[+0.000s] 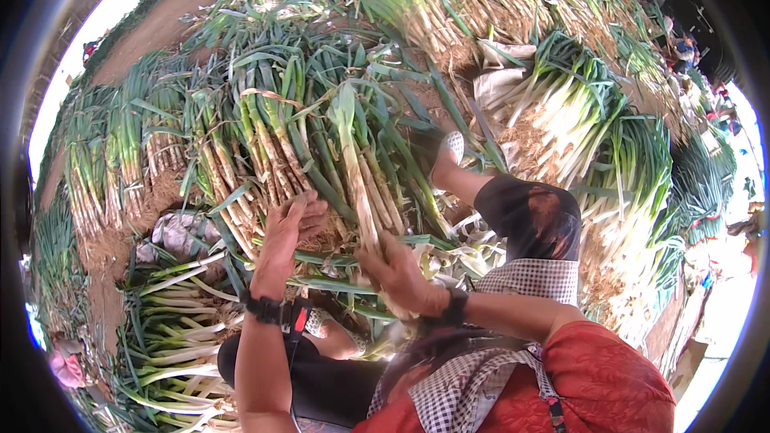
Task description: The person picks up a leek by hand, peels away the outer layers, and pulls off the roots before setting it aside. They then repeat this process with another leek, stripping the outer skin and roots by hand.
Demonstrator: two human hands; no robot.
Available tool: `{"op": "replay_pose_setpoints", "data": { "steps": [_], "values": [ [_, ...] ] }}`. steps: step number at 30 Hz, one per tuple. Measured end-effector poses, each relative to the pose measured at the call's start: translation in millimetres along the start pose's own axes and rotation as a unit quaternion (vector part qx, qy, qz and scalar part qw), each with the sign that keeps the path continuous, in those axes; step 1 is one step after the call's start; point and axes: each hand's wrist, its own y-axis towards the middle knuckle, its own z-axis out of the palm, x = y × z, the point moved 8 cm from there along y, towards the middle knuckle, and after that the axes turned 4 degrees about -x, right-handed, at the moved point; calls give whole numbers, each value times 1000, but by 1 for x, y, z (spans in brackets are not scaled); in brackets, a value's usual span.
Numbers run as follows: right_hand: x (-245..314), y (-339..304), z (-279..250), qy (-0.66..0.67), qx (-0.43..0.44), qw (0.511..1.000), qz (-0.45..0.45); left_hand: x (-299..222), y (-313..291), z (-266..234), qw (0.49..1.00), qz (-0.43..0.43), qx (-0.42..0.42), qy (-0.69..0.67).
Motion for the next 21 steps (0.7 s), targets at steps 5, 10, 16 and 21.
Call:
{"op": "replay_pose_setpoints", "data": {
  "steps": [5, 10, 16, 21],
  "values": [
    [2, -54, 10, -166, 76, 957, -224, 7, 7, 15, 984, -25, 39, -170],
    [-33, -50, 12, -274, 178, 919, -220, -26, -1, -15, 948, 48, -43, -313],
    [-64, -4, 12, -346, 252, 890, -159, -75, -33, -65, 925, 178, -89, -325],
    [4, 43, 42, -232, 193, 927, -223, -77, -50, -85, 906, 182, -131, -359]
  ]
}}
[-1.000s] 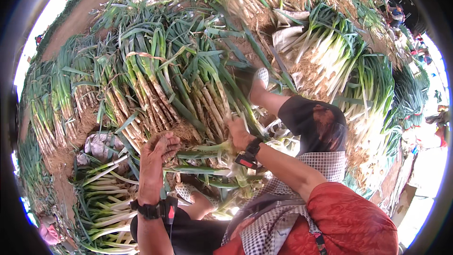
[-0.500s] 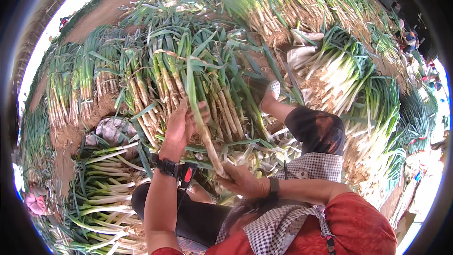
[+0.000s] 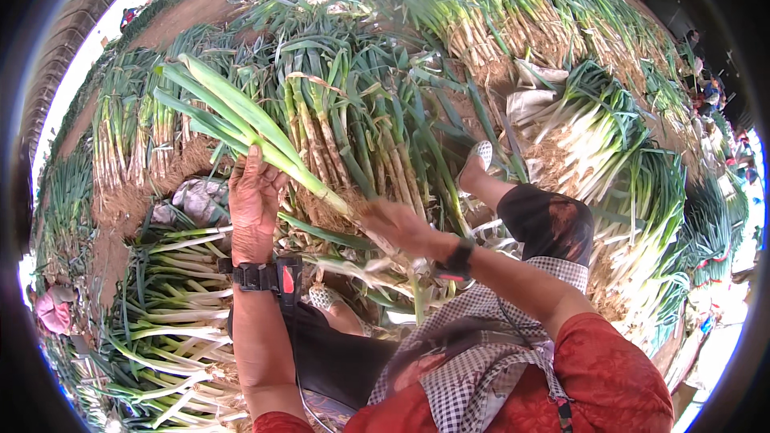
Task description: The person picks up a leek by hand, peels away the outer layers, and pulls off the roots before setting it aside. They then repeat this process with another leek, stripping the outer skin and roots by hand.
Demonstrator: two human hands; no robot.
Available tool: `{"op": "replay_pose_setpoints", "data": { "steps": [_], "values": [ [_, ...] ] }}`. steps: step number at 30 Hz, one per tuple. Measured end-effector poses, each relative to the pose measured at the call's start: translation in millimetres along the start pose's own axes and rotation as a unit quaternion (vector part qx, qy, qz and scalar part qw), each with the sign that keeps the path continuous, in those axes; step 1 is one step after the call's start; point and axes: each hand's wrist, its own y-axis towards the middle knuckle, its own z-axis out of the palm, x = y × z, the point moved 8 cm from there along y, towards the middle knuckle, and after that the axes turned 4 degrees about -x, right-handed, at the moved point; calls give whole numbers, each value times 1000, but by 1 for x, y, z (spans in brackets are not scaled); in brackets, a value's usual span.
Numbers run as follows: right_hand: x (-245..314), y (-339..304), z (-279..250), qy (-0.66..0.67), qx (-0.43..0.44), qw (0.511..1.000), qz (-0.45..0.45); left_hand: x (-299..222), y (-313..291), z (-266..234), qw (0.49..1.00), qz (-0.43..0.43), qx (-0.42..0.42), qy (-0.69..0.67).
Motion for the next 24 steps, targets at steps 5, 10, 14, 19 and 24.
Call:
{"op": "replay_pose_setpoints", "data": {
  "steps": [5, 10, 14, 19, 24],
  "values": [
    [73, 62, -3, 44, -66, 993, -92, 6, -7, 10, 998, 33, 44, 11],
    [83, 77, 3, 69, -58, 993, -71, 14, -14, 16, 992, 41, 115, 20],
    [58, 68, 3, 275, -39, 958, 73, 14, -22, 23, 990, 59, 125, 19],
    [20, 54, 21, 544, -49, 808, 222, 20, -34, 43, 983, 40, 170, 51],
    [-70, 26, -2, 29, -17, 974, 223, 18, -40, 62, 976, -10, 215, -20]
  ]
}}
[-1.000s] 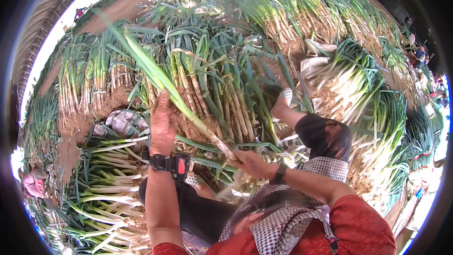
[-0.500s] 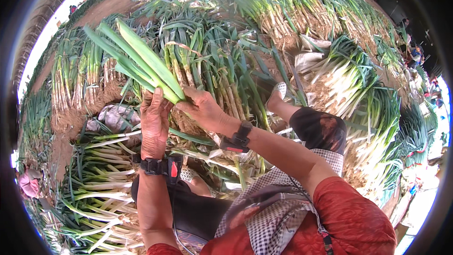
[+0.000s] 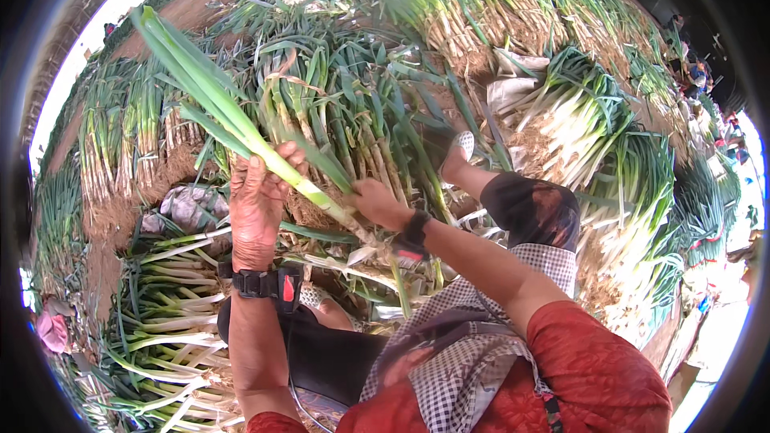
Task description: The person picks up a leek by hand, peels away the outer layers, and pulls off the roots before setting it aside. They then repeat this process with another leek, stripping the outer skin and roots by hand.
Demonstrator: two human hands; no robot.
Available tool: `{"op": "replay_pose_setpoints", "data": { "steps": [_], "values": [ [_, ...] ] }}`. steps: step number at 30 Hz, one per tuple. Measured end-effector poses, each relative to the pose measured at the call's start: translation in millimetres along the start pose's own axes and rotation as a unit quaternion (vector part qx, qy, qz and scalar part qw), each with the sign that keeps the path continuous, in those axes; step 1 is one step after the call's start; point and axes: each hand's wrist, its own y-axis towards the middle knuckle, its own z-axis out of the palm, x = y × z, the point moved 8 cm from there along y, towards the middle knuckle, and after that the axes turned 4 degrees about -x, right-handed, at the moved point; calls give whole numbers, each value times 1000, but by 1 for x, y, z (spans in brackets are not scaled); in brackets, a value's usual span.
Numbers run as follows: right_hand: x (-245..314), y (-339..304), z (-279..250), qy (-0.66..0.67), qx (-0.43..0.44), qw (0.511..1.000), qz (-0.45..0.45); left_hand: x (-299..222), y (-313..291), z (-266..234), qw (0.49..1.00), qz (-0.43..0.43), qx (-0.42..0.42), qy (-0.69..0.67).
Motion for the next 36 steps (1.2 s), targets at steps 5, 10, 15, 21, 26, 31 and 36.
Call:
{"op": "replay_pose_setpoints", "data": {
  "steps": [5, 10, 15, 21, 26, 31, 36],
  "values": [
    [51, -29, -30, -118, -115, 956, -242, -6, 2, -10, 999, 26, -4, 18],
    [122, -54, -17, 21, -45, 957, -285, 10, 5, -18, 999, -1, -33, 19],
    [120, -58, -23, 11, -76, 950, -304, 11, 4, -6, 999, -5, -39, 19],
    [111, -54, -17, 37, -22, 970, -240, 14, 3, -10, 997, -10, -66, 30],
    [122, -61, -18, -40, -61, 946, -314, 4, 6, -6, 990, 23, -94, 100],
    [157, -76, -16, -112, -189, 882, -416, 4, 7, -11, 984, 37, -114, 134],
    [147, -70, 5, -284, -166, 814, -478, 10, 11, -41, 970, 58, -143, 189]
  ]
}}
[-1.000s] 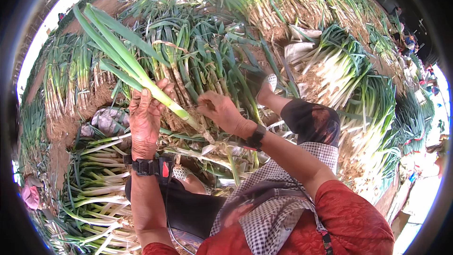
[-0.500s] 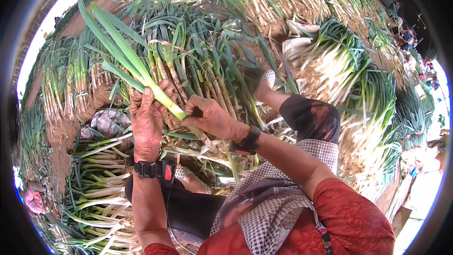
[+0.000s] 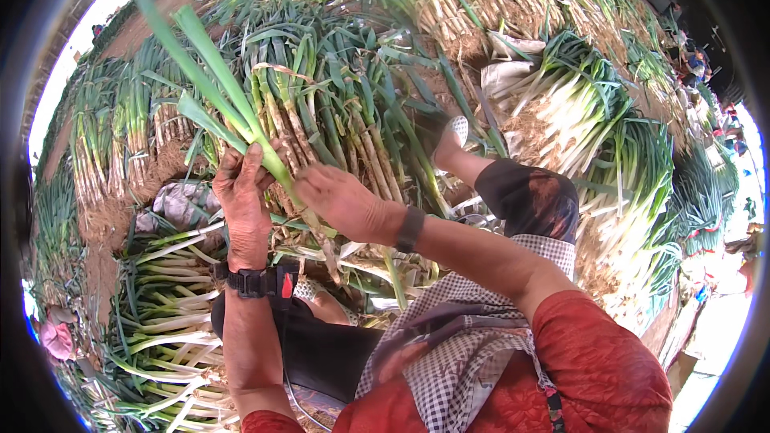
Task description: The person picks up a leek by hand, peels away the outer layers, and pulls off the roots before setting it aside. They then repeat this process with another leek, stripping the outer skin and roots by hand.
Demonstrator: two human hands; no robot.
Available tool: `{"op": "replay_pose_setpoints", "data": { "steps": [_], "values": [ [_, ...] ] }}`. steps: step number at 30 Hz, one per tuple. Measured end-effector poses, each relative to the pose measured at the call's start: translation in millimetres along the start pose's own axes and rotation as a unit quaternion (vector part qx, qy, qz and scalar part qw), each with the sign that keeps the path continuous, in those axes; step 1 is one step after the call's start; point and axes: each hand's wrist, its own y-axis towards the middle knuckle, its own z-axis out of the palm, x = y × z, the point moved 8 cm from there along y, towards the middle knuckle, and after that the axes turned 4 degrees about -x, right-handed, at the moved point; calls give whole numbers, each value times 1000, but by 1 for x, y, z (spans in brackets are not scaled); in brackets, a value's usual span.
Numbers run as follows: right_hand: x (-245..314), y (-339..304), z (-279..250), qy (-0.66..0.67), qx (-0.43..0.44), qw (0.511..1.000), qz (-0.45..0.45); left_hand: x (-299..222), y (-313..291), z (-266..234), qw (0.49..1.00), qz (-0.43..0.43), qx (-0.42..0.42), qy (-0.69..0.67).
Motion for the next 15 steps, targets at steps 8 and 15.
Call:
{"op": "replay_pose_setpoints", "data": {
  "steps": [8, 15],
  "values": [
    [16, 17, -3, 4, -7, 1000, -11, -1, 1, -11, 998, 6, -60, -3],
    [1, -34, 18, 56, 182, 982, -10, -19, 4, -25, 994, 35, -104, -7]
  ]
}}
